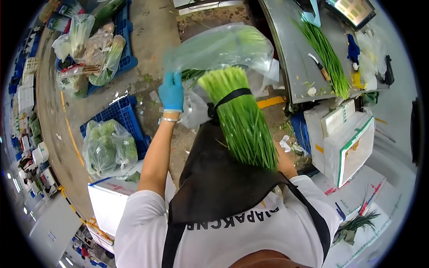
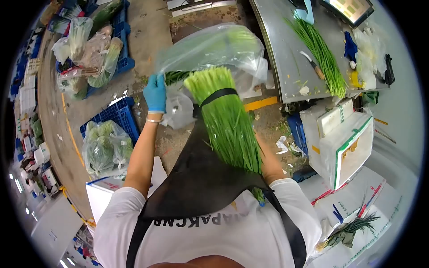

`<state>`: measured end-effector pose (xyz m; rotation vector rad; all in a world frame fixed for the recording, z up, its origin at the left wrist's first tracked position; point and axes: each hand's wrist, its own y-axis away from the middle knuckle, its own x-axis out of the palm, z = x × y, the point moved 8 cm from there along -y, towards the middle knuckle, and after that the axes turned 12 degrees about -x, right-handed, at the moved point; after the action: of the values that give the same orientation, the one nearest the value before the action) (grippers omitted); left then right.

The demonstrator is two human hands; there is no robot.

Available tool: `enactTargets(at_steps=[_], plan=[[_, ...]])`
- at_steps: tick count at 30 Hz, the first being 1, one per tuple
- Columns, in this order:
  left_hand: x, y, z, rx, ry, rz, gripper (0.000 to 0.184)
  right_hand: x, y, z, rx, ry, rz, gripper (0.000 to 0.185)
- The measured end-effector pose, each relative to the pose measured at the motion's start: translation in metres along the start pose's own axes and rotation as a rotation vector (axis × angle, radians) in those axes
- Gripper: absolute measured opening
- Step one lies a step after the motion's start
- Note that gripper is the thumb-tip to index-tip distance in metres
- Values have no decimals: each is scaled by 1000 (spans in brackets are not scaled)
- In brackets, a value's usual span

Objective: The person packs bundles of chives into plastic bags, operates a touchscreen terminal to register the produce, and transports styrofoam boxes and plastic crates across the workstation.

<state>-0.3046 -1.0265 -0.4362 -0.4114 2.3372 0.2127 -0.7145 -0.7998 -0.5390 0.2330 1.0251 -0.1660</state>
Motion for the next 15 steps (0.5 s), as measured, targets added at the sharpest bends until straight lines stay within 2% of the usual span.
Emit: enactTargets(at_steps=[3, 6, 9, 12, 13, 15], plan=[[-3, 8, -15, 174, -46, 112, 20, 18, -66, 123, -310, -186, 37, 57], [-4, 39, -1, 338, -67, 145, 15, 52, -164, 222, -559, -183, 130, 57], [-8, 51, 7, 246, -15, 158, 22, 97, -249, 284, -731, -20, 267, 57], [-11, 18, 25, 1, 21, 99, 20, 149, -302, 321, -840, 191, 489, 58], [-17, 1, 22, -150, 44, 152, 22, 165, -312, 329, -874, 254, 567, 58], [-22, -27, 1, -29, 104, 80, 20, 190, -319, 339, -953, 353, 692, 58]])
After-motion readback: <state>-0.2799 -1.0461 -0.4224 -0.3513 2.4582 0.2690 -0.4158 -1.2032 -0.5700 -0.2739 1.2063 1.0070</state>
